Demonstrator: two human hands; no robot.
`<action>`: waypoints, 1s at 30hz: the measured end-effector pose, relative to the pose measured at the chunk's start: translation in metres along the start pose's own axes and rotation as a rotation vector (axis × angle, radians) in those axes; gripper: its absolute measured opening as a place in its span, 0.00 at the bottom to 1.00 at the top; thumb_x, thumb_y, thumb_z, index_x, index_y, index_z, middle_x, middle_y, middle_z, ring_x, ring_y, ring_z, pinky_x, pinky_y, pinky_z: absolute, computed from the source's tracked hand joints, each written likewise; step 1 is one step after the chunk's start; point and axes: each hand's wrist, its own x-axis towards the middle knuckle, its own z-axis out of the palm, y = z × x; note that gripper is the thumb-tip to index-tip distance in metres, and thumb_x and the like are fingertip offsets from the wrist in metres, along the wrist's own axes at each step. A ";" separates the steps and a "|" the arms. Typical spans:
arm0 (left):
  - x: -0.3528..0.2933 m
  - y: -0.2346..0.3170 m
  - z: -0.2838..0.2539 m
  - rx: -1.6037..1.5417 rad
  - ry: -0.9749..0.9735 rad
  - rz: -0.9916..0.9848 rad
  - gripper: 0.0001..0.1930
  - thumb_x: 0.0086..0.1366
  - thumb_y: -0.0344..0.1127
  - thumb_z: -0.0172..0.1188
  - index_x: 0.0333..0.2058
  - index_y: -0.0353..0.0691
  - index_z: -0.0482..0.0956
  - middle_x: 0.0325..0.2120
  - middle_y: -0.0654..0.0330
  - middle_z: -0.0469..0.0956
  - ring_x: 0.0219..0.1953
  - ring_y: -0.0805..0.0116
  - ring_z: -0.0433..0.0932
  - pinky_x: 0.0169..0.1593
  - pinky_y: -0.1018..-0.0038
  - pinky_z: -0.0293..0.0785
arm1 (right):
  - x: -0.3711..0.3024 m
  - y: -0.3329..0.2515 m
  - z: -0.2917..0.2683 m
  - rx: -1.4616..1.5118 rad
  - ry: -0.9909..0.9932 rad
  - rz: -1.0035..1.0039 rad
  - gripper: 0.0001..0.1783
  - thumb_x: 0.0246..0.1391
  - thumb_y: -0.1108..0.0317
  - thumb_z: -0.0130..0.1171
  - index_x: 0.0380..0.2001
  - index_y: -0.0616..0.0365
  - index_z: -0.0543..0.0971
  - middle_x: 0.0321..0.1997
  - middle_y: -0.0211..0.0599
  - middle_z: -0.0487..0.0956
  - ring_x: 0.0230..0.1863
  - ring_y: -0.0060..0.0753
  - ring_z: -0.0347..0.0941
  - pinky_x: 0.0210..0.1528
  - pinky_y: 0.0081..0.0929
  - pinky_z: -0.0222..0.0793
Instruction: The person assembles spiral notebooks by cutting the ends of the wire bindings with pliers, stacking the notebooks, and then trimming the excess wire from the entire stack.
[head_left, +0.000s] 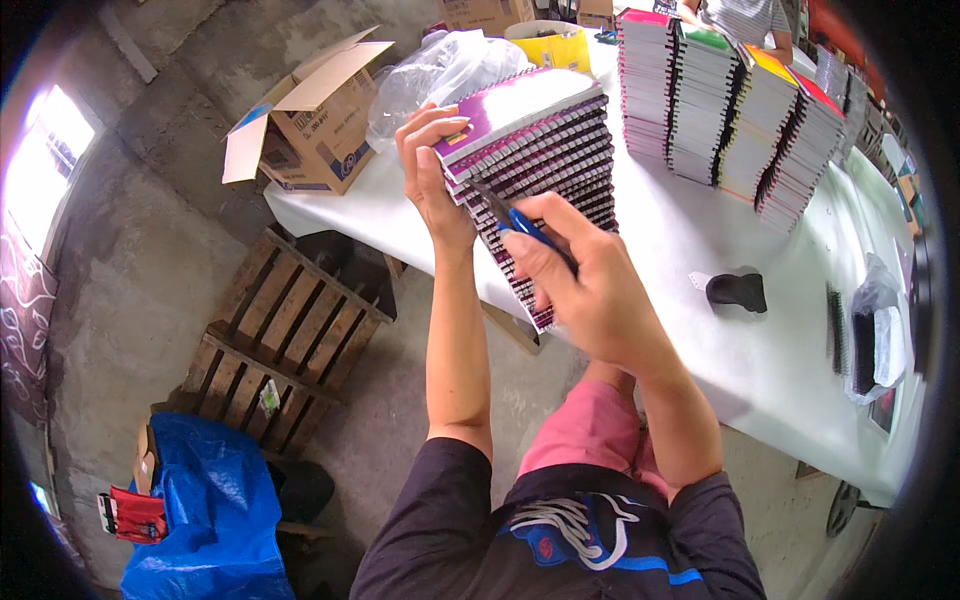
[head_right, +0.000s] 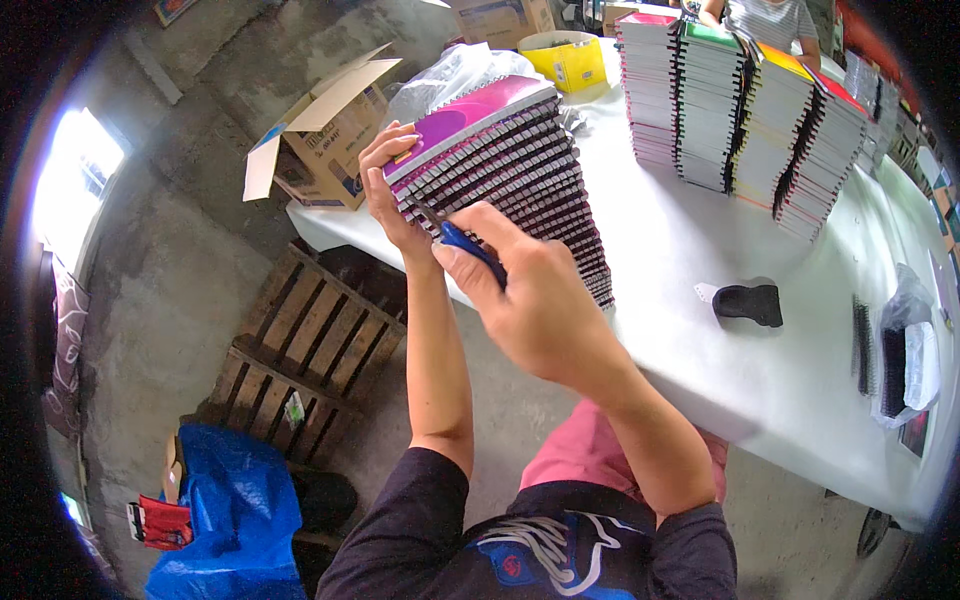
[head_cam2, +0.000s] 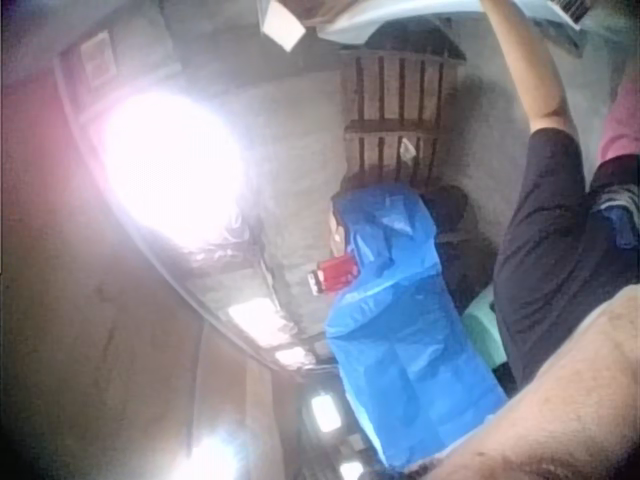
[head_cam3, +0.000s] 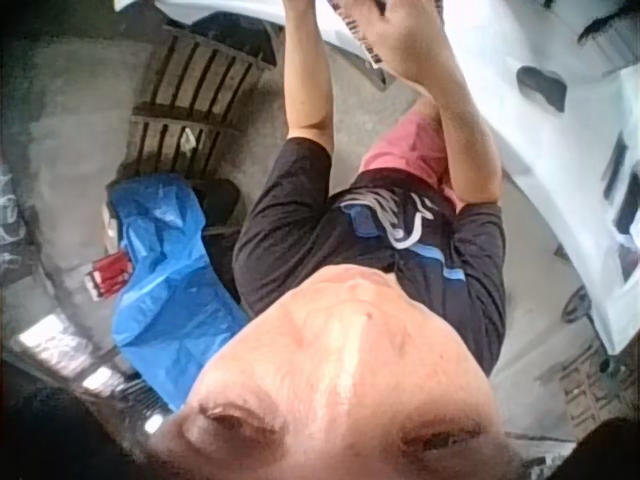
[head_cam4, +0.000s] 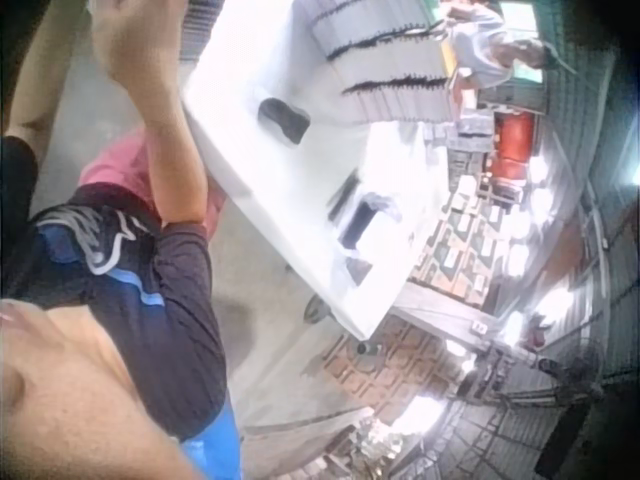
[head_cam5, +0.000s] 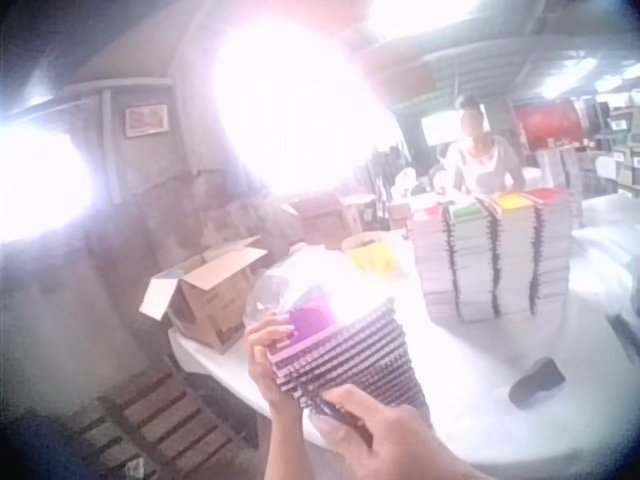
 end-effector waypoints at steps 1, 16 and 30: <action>-0.001 0.000 -0.001 -0.004 0.008 -0.002 0.23 0.68 0.45 0.34 0.33 0.36 0.76 0.39 0.53 0.73 0.53 0.56 0.63 0.59 0.61 0.54 | 0.000 -0.013 -0.009 0.290 -0.137 0.246 0.17 0.55 0.58 0.55 0.44 0.56 0.72 0.27 0.39 0.75 0.29 0.39 0.74 0.33 0.31 0.70; 0.002 0.004 0.004 0.020 -0.010 -0.025 0.23 0.69 0.46 0.35 0.33 0.37 0.77 0.39 0.54 0.73 0.53 0.58 0.63 0.59 0.63 0.55 | -0.014 0.000 0.009 -0.847 0.351 -0.359 0.16 0.51 0.54 0.58 0.43 0.42 0.75 0.40 0.31 0.69 0.41 0.32 0.66 0.39 0.34 0.53; 0.000 0.007 0.004 0.042 -0.023 0.006 0.22 0.68 0.44 0.35 0.33 0.35 0.76 0.39 0.52 0.72 0.52 0.56 0.64 0.59 0.61 0.54 | -0.018 0.000 0.011 -0.239 0.149 -0.097 0.17 0.55 0.59 0.55 0.45 0.53 0.71 0.37 0.42 0.73 0.36 0.46 0.73 0.34 0.36 0.68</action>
